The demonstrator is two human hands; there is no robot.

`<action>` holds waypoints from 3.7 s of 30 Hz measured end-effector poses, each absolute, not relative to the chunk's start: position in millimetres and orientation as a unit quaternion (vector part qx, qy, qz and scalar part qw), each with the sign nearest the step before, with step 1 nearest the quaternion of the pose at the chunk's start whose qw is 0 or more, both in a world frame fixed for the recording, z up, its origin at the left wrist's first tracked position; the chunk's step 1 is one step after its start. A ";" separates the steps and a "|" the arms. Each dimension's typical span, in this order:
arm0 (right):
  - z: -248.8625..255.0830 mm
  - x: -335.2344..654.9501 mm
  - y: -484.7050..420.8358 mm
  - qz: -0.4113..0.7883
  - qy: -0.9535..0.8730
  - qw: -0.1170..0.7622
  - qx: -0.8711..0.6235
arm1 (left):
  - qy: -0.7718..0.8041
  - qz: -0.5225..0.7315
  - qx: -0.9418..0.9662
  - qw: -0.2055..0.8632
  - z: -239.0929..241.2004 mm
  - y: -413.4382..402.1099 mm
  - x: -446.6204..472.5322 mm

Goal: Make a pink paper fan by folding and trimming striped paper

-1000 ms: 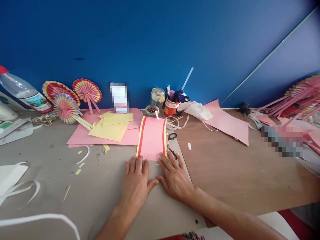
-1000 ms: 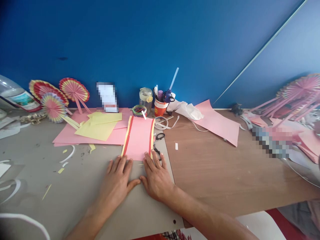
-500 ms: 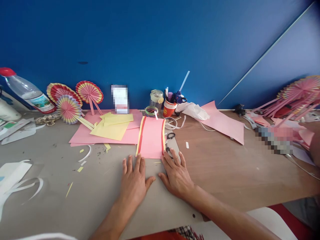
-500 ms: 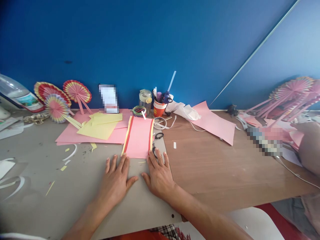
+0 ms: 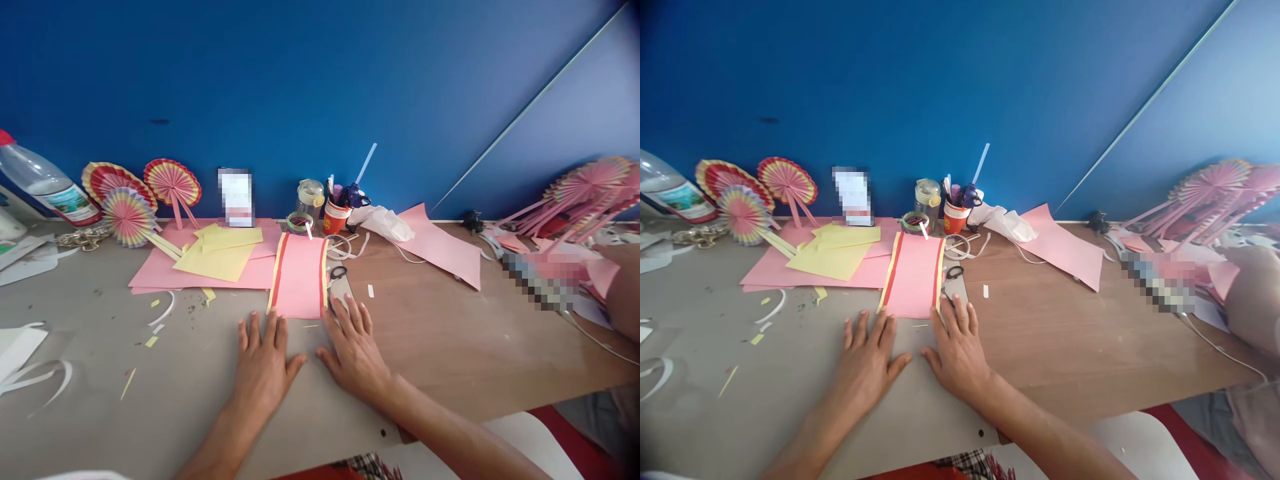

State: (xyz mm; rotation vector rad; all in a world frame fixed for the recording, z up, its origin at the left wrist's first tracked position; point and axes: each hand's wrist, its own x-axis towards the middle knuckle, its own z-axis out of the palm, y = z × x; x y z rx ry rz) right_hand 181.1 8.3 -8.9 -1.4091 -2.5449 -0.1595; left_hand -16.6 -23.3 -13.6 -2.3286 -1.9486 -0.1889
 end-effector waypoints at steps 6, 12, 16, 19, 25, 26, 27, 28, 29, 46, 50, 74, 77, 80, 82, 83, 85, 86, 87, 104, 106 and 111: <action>-11.3 169.1 14.9 -0.020 -0.891 0.070 -0.447 | -0.639 -0.064 -0.765 0.056 -14.4 -22.4 -16.2; -12.4 175.1 12.5 0.000 -0.883 0.058 -0.465 | -0.644 -0.045 -0.762 0.049 -13.1 -23.5 -16.6; -12.6 179.6 8.9 0.004 -0.872 0.062 -0.486 | -0.641 -0.054 -0.765 0.043 -13.7 -23.4 -17.9; -11.8 181.3 8.1 0.009 -0.868 0.065 -0.492 | -0.639 -0.060 -0.766 0.040 -14.3 -22.5 -18.7; -11.4 183.1 8.8 0.004 -0.860 0.074 -0.505 | -0.639 -0.056 -0.766 0.040 -13.9 -22.5 -18.7; -11.8 184.0 8.5 0.001 -0.858 0.074 -0.508 | -0.639 -0.055 -0.767 0.040 -13.7 -22.8 -18.7; -12.4 185.2 8.2 -0.004 -0.856 0.075 -0.512 | -0.638 -0.055 -0.767 0.040 -13.6 -23.1 -18.9; -13.0 186.6 7.7 -0.008 -0.854 0.076 -0.515 | -0.639 -0.054 -0.767 0.041 -13.4 -23.3 -19.1; -13.6 188.2 7.3 -0.013 -0.852 0.077 -0.517 | -0.638 -0.054 -0.767 0.041 -13.3 -23.5 -19.4; -2.3 188.6 34.4 0.042 -0.877 0.190 -0.438 | -0.596 -0.170 -0.784 0.030 -5.8 -10.4 -26.1; -4.7 186.0 49.4 0.037 -0.899 0.170 -0.403 | -0.587 -0.146 -0.796 0.011 -1.4 -3.7 -29.4; 76.2 198.4 25.7 0.049 -0.911 0.281 -0.297 | -0.524 -0.311 -0.787 0.092 60.4 -23.3 -31.3; 105.0 201.9 27.0 0.018 -0.920 0.280 -0.274 | -0.519 -0.330 -0.787 0.044 91.0 -22.3 -32.6; 138.9 205.6 23.4 0.041 -0.919 0.291 -0.264 | -0.517 -0.331 -0.790 -0.013 123.8 -25.2 -39.1; 162.2 207.4 20.8 0.098 -0.912 0.306 -0.257 | -0.520 -0.328 -0.785 -0.076 146.5 -27.7 -46.5; 173.0 207.7 20.9 0.141 -0.905 0.306 -0.261 | -0.516 -0.324 -0.785 -0.114 158.0 -27.8 -50.7; 189.8 205.8 25.9 0.235 -0.883 0.296 -0.279 | -0.514 -0.325 -0.771 -0.187 179.0 -23.2 -58.8; 194.3 203.3 31.3 0.279 -0.870 0.286 -0.289 | -0.508 -0.321 -0.769 -0.218 187.0 -17.7 -62.0; 195.3 199.9 38.5 0.319 -0.860 0.268 -0.296 | -0.512 -0.295 -0.768 -0.247 191.9 -10.1 -64.4; 29.8 147.0 80.1 0.235 -0.870 0.055 -0.429 | -0.589 -0.065 -0.760 -0.267 35.4 57.8 -75.2; 25.3 144.3 79.8 0.215 -0.877 0.061 -0.426 | -0.588 -0.066 -0.766 -0.250 33.1 58.3 -75.9; 7.8 142.4 78.3 0.155 -0.895 0.081 -0.411 | -0.580 -0.065 -0.775 -0.243 24.0 49.5 -79.1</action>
